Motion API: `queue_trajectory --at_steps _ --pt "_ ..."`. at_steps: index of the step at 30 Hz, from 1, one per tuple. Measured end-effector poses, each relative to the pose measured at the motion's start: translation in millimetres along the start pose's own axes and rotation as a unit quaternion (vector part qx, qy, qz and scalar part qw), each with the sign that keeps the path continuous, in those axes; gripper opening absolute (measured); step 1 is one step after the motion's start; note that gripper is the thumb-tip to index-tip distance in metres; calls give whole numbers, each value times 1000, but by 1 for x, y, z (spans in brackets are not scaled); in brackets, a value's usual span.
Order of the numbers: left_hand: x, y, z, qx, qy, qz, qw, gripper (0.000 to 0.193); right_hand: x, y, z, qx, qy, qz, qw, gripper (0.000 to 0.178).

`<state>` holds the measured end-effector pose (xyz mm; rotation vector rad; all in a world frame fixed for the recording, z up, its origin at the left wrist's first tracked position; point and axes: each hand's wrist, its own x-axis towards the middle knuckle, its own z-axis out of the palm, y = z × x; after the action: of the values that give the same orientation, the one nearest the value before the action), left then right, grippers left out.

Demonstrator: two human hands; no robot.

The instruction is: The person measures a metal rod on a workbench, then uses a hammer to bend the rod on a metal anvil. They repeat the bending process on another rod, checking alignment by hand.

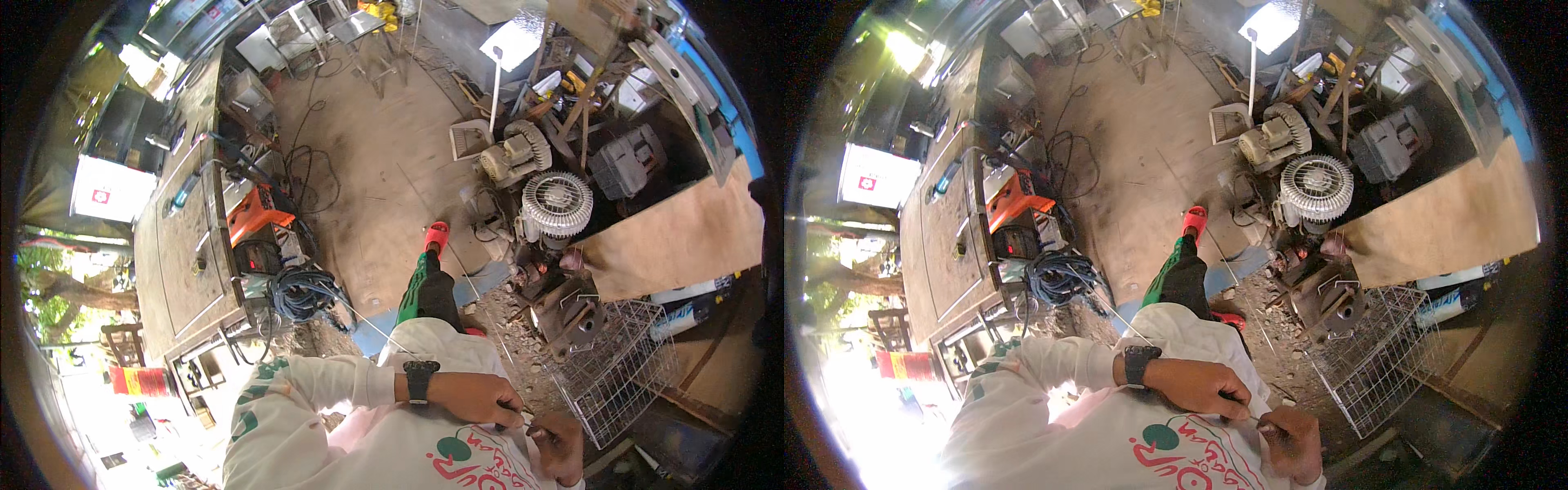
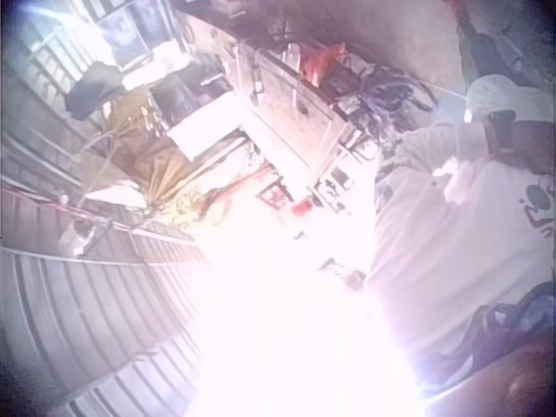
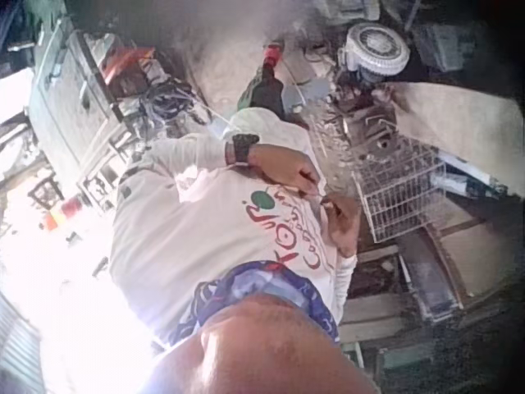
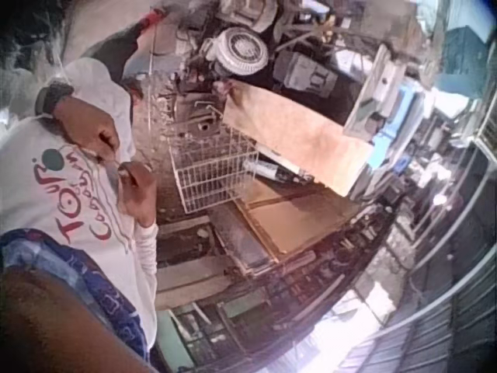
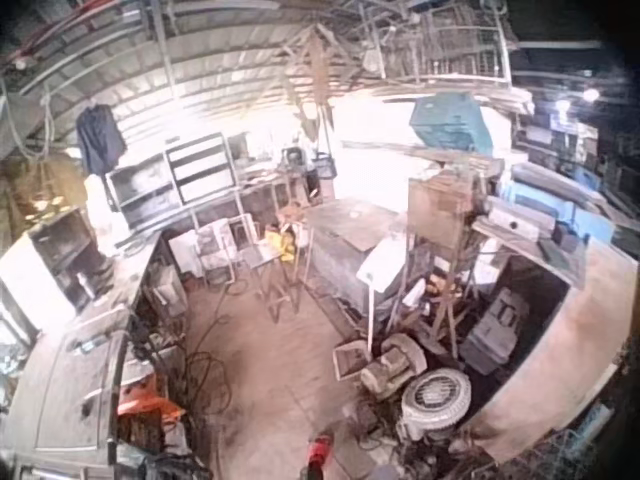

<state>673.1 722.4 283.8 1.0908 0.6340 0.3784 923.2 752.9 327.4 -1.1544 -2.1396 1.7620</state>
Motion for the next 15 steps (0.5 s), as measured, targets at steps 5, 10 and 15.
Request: queue_trajectory --at_steps 5,10,15 --pt "-10 -6 1 -23 32 30 999 41 35 -27 -14 -77 -73 -88 990 8" --pt "-26 11 4 81 94 -6 992 39 47 -52 -15 -119 -141 -130 974 21" --pt "-32 2 0 34 130 30 991 36 57 -67 2 -45 -156 29 986 23"
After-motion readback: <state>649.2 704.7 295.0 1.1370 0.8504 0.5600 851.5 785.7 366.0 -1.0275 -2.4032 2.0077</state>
